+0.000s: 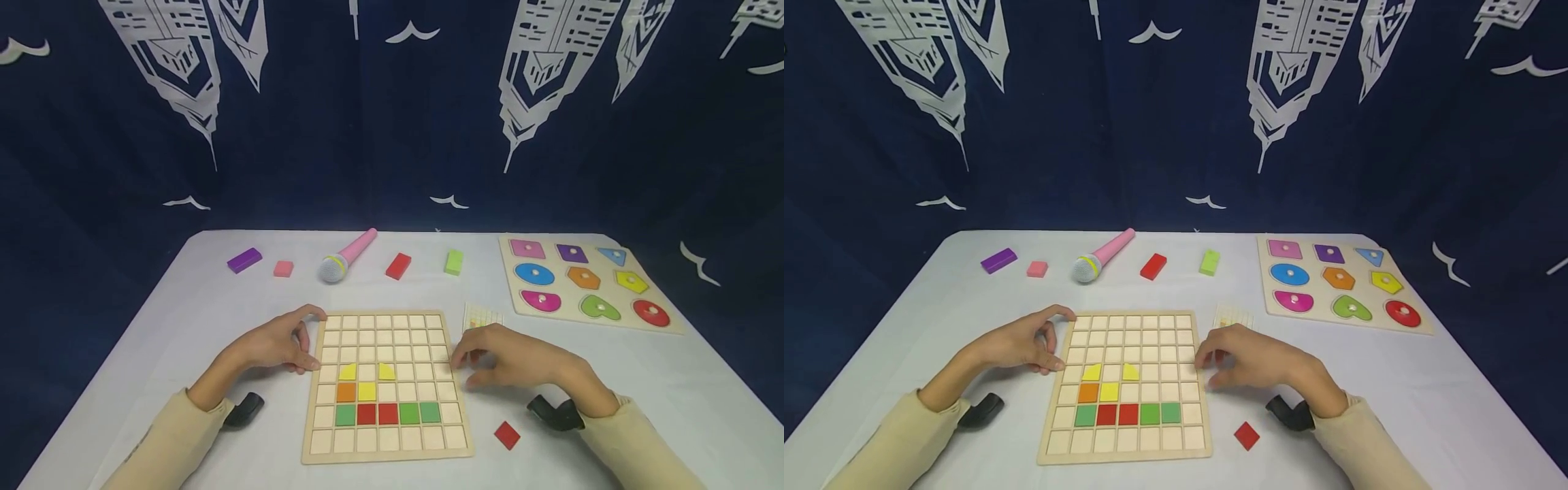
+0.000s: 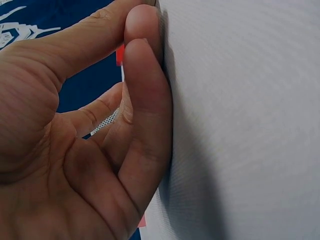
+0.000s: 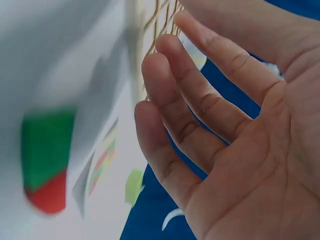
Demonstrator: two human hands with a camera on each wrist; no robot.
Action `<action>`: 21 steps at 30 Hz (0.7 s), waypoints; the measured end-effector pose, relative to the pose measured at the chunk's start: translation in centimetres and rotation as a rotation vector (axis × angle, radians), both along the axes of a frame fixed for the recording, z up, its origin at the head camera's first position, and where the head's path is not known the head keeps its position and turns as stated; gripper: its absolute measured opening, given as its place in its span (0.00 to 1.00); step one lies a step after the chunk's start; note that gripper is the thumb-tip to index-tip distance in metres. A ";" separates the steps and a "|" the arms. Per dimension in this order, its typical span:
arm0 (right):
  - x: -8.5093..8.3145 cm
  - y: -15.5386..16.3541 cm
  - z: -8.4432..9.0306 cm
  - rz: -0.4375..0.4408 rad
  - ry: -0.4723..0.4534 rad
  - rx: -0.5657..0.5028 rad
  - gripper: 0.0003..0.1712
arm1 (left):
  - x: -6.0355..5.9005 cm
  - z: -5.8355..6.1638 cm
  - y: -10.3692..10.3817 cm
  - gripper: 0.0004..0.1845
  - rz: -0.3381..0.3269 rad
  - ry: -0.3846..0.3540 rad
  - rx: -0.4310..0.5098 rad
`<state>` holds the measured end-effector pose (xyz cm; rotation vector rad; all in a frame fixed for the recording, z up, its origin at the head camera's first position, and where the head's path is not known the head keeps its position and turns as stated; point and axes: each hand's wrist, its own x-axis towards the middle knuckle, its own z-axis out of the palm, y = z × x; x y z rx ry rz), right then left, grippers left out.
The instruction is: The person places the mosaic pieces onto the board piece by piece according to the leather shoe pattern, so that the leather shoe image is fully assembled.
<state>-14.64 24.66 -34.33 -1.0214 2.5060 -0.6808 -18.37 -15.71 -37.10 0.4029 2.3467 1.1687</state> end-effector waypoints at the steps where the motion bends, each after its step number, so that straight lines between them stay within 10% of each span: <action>1: -0.3 0.5 0.0 -0.011 -0.009 -0.004 0.16 | 0.0 0.0 0.0 0.43 0.006 -0.001 -0.006; 21: -1.4 4.4 -0.1 -0.120 -0.133 0.087 0.24 | 0.0 0.0 0.2 0.43 0.028 -0.007 -0.018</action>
